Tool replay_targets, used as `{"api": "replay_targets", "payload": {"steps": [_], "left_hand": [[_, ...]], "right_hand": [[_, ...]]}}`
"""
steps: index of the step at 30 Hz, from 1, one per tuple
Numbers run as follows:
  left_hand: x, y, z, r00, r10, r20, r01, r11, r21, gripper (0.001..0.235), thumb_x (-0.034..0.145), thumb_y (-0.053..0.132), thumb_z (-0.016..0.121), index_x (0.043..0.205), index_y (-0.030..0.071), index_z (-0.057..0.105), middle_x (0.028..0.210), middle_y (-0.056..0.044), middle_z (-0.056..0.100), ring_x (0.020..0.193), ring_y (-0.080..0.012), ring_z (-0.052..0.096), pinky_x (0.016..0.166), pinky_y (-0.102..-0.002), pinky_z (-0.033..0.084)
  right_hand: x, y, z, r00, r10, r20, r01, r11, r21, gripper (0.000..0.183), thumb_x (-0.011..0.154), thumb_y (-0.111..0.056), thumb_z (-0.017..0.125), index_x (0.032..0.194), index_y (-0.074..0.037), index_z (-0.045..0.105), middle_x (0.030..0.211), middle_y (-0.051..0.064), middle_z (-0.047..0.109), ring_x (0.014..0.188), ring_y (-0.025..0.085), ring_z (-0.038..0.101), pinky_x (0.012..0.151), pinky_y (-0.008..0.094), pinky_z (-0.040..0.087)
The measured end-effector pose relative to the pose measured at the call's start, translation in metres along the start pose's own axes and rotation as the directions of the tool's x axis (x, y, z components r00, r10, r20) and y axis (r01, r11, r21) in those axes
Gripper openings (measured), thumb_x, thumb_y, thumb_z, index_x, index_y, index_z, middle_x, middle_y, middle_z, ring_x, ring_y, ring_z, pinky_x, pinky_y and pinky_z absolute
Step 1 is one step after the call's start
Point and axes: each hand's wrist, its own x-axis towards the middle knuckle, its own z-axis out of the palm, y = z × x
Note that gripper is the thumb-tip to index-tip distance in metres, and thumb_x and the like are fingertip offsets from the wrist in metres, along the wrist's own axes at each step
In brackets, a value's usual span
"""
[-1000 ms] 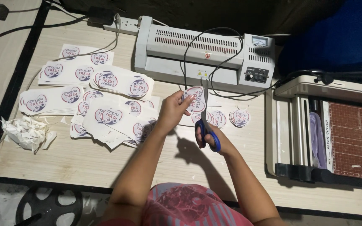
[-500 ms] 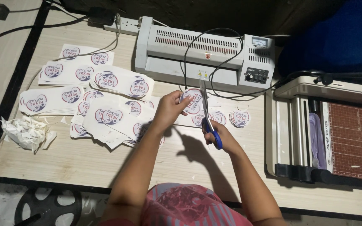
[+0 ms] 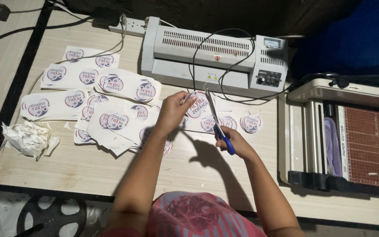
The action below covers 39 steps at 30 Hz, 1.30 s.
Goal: The person uses scissors to cut out circular stickers from a sheet of paper. They repeatedly pick up a sheet, cut around the printed circles, and place the cut-out stickers into a pile on the table. The person also organizes the remaining sheets and scraps on the workspace.
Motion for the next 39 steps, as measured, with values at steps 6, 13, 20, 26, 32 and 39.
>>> {"api": "replay_targets", "payload": {"steps": [6,13,20,26,32,39], "left_hand": [[0.023,-0.057,0.004,0.996,-0.036,-0.08,0.054,0.97,0.236,0.027,0.097,0.024,0.07,0.11,0.001,0.073,0.077,-0.009,0.071,0.067,-0.0103,0.062,0.06,-0.027,0.05],[0.024,-0.116,0.086,0.919,-0.376,-0.122,0.305,0.871,-0.386,0.022,0.1,0.013,0.062,0.119,0.002,0.065,0.1,-0.011,0.064,0.078,-0.0167,0.055,0.066,-0.026,0.049],[0.008,-0.165,0.203,0.845,-0.476,0.243,0.525,0.657,-0.54,0.026,0.098,0.009,0.062,0.12,-0.001,0.052,0.105,-0.014,0.069,0.086,-0.0198,0.072,0.075,-0.032,0.061],[0.011,-0.148,0.239,0.988,0.128,0.087,-0.147,0.953,0.267,0.053,0.088,0.013,0.072,0.135,0.0,0.05,0.123,-0.021,0.063,0.111,-0.0319,0.064,0.093,-0.044,0.054],[0.006,-0.155,0.257,0.863,0.238,0.446,-0.502,0.498,0.707,0.047,0.086,0.02,0.072,0.13,0.008,0.062,0.15,-0.015,0.05,0.138,-0.0347,0.043,0.106,-0.051,0.04],[0.003,-0.151,0.251,0.828,0.261,0.496,-0.56,0.402,0.724,0.047,0.09,0.027,0.07,0.132,0.006,0.061,0.148,-0.014,0.05,0.139,-0.0344,0.042,0.103,-0.054,0.038]], "right_hand": [[0.014,0.053,-0.02,0.99,0.113,-0.083,-0.122,0.985,-0.119,0.052,0.088,-0.047,0.083,0.098,0.001,0.065,0.078,0.011,0.062,0.065,0.016,0.059,0.056,0.027,0.046],[0.03,0.045,-0.003,0.993,-0.03,-0.117,0.076,0.91,0.407,0.048,0.087,-0.043,0.074,0.116,-0.008,0.06,0.101,0.0,0.073,0.089,0.009,0.069,0.081,0.022,0.056],[0.021,0.103,-0.068,0.601,0.069,-0.796,0.232,0.938,0.257,0.031,0.085,-0.017,0.077,0.106,-0.004,0.059,0.081,0.002,0.065,0.067,0.011,0.063,0.06,0.025,0.053],[-0.01,0.1,-0.117,0.524,-0.017,-0.852,0.013,1.0,-0.012,0.024,0.089,-0.012,0.076,0.103,-0.003,0.06,0.079,0.003,0.064,0.067,0.01,0.06,0.059,0.025,0.049],[-0.008,0.119,-0.13,0.466,-0.082,-0.881,-0.171,0.968,-0.181,0.025,0.089,-0.013,0.081,0.098,-0.001,0.06,0.079,0.006,0.065,0.071,0.016,0.062,0.063,0.032,0.052],[0.0,0.143,-0.133,0.44,-0.296,-0.848,-0.272,0.856,-0.44,0.031,0.081,0.0,0.072,0.109,-0.001,0.061,0.092,0.018,0.071,0.084,0.032,0.071,0.072,0.04,0.054]]}}
